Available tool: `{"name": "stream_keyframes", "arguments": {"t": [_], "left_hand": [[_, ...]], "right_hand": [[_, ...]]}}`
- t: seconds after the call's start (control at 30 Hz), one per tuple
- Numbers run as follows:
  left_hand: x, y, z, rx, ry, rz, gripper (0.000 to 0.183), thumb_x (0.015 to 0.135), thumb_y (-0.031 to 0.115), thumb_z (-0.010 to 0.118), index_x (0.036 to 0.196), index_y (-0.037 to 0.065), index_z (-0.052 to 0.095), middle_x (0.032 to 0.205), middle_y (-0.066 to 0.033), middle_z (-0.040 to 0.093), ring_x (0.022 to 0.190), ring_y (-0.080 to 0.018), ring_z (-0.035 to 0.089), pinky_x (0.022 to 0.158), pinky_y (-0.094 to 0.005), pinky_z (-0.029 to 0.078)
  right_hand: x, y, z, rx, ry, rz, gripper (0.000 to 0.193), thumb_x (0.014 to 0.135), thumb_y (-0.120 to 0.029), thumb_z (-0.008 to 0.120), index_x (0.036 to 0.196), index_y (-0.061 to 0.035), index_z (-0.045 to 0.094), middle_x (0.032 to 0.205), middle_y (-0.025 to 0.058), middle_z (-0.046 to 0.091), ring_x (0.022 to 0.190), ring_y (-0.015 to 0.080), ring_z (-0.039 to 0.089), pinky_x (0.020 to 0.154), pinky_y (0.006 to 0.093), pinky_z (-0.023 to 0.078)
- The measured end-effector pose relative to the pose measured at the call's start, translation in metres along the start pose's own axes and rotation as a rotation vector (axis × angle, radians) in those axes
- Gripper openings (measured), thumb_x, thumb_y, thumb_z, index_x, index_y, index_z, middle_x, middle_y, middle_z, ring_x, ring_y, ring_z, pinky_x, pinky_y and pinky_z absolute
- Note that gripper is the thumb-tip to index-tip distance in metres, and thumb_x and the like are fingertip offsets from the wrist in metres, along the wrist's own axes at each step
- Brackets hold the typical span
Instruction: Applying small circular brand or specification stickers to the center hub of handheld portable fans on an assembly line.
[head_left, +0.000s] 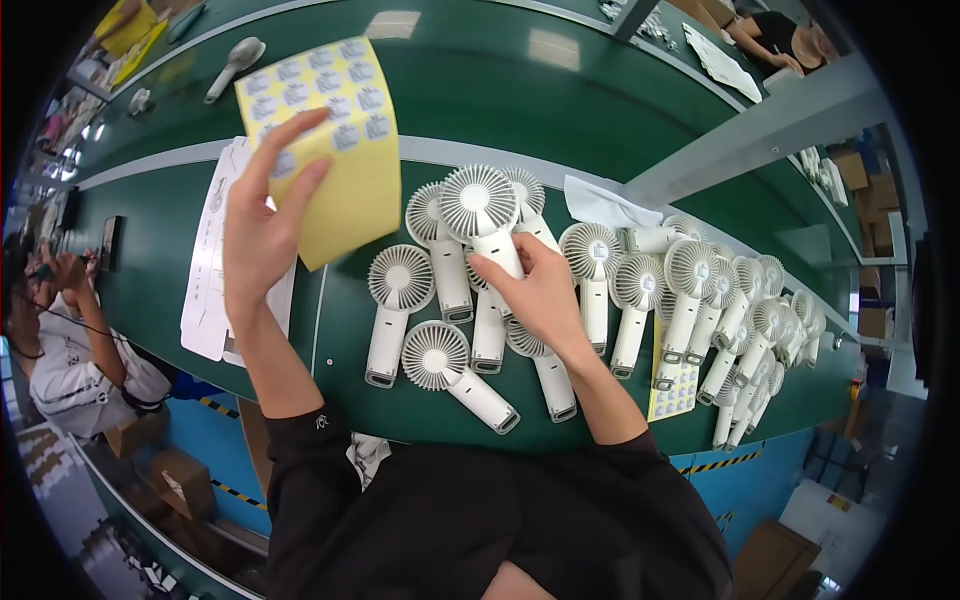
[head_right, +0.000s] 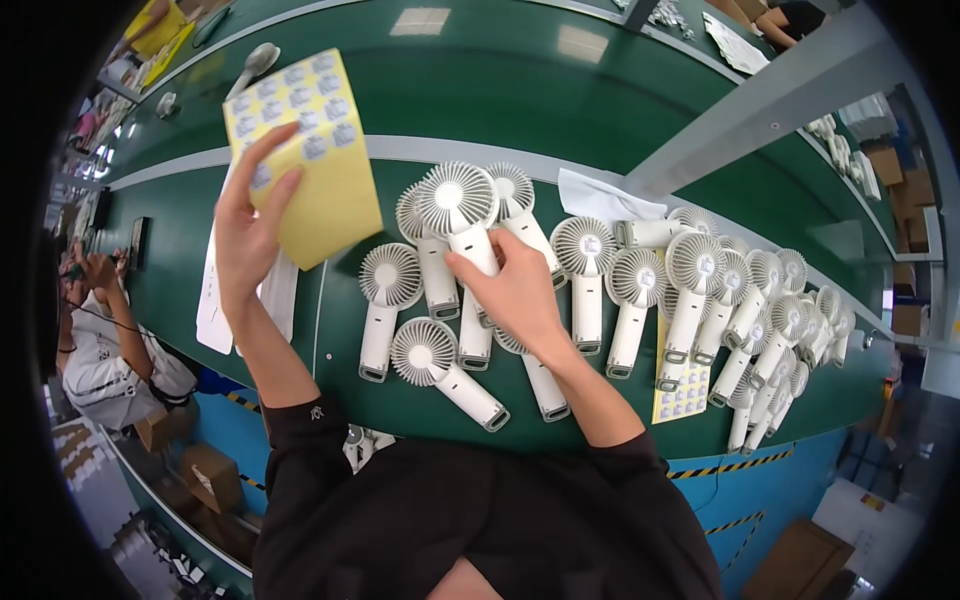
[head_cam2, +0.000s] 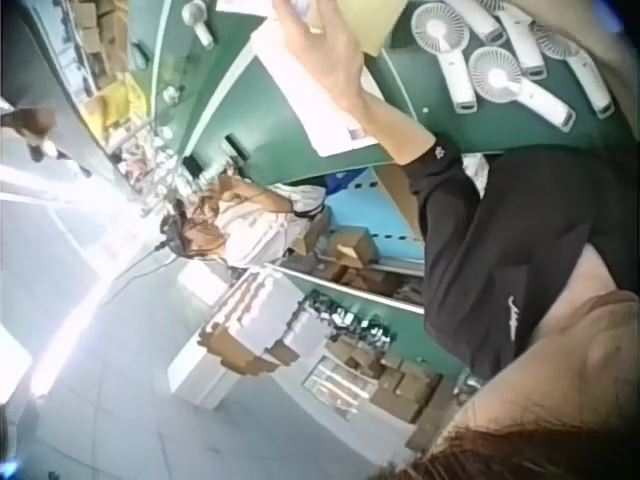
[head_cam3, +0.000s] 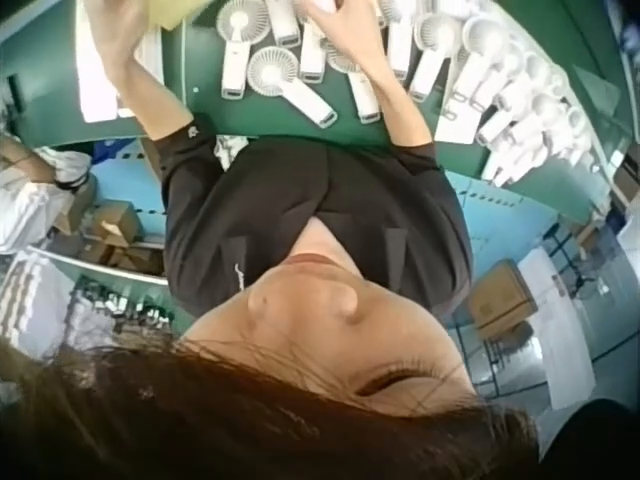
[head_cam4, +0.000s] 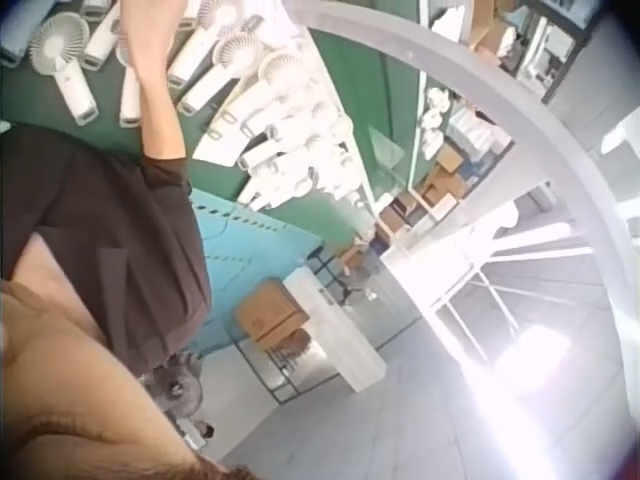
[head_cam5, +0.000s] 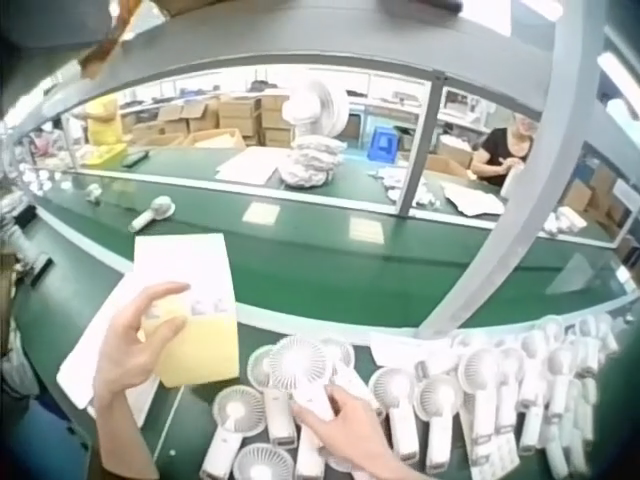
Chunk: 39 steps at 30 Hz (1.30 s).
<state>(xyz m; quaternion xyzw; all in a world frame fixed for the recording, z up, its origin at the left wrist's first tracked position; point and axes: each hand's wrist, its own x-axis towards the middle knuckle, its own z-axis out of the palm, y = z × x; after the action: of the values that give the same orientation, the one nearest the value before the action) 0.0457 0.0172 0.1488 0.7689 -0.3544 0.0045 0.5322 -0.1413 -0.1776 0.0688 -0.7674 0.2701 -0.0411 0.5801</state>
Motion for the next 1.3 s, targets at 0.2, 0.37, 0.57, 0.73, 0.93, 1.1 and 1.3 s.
{"name": "stream_keyframes", "arguments": {"t": [0.2,0.37,0.57,0.73,0.93,1.1,1.3], "left_hand": [[-0.013,-0.012,0.002,-0.06,-0.053,-0.074,0.036,0.094,0.005,0.061,0.13,0.006,0.06,0.126,-0.0102,0.066,0.114,-0.0205,0.062,0.097,-0.0304,0.047],[-0.013,-0.018,-0.001,-0.066,-0.089,-0.044,0.036,0.093,0.006,0.062,0.129,0.007,0.06,0.124,-0.0113,0.067,0.113,-0.022,0.064,0.095,-0.0308,0.048],[-0.005,-0.024,0.002,-0.135,-0.167,-0.032,0.035,0.092,0.009,0.064,0.128,0.007,0.061,0.123,-0.0103,0.068,0.111,-0.0194,0.064,0.094,-0.0301,0.048],[-0.002,-0.026,0.001,-0.165,-0.199,-0.004,0.034,0.091,0.009,0.066,0.125,0.005,0.063,0.12,-0.0101,0.068,0.108,-0.0187,0.065,0.092,-0.03,0.05],[-0.002,-0.029,0.005,-0.191,-0.252,-0.108,0.028,0.088,0.009,0.07,0.115,0.002,0.067,0.109,-0.0088,0.072,0.098,-0.0162,0.068,0.086,-0.0281,0.052],[-0.001,-0.031,0.012,-0.184,-0.158,-0.09,0.025,0.089,0.004,0.068,0.113,0.001,0.068,0.104,-0.0087,0.073,0.095,-0.0156,0.068,0.085,-0.0275,0.052],[0.008,-0.046,0.026,0.007,0.016,0.001,0.032,0.088,0.007,0.07,0.12,0.005,0.066,0.108,-0.0123,0.071,0.104,-0.0232,0.066,0.088,-0.0321,0.052]], "right_hand": [[0.006,-0.009,0.026,-0.027,0.004,-0.067,0.044,0.086,-0.026,0.076,0.111,0.0076,0.062,0.094,0.0133,0.07,0.083,0.0147,0.066,0.073,0.0292,0.053],[0.011,-0.007,0.031,-0.211,0.107,-0.094,0.046,0.086,-0.034,0.073,0.103,0.0076,0.064,0.092,0.0173,0.068,0.078,0.0224,0.067,0.072,0.033,0.053],[0.004,-0.011,0.046,-0.669,0.268,-0.358,0.045,0.084,-0.039,0.074,0.087,0.0051,0.065,0.085,0.0156,0.06,0.066,0.0328,0.061,0.057,0.0408,0.049],[0.007,-0.035,0.036,-0.59,0.406,-0.5,0.029,0.082,-0.023,0.079,0.096,-0.0006,0.065,0.088,0.0123,0.059,0.064,0.026,0.059,0.056,0.0378,0.049],[0.051,-0.074,0.035,-0.45,0.387,-0.985,0.036,0.078,-0.002,0.077,0.112,-0.0033,0.066,0.109,0.0118,0.059,0.099,0.0299,0.056,0.081,0.0367,0.049],[0.072,-0.075,0.051,-0.421,0.385,-1.091,0.031,0.074,-0.001,0.078,0.104,-0.0075,0.07,0.104,0.0087,0.061,0.097,0.0281,0.056,0.083,0.0396,0.046],[0.08,-0.065,0.032,-0.341,0.468,-1.092,0.021,0.074,0.005,0.075,0.091,-0.0037,0.066,0.096,0.0099,0.062,0.085,0.0265,0.06,0.078,0.0364,0.048]]}}
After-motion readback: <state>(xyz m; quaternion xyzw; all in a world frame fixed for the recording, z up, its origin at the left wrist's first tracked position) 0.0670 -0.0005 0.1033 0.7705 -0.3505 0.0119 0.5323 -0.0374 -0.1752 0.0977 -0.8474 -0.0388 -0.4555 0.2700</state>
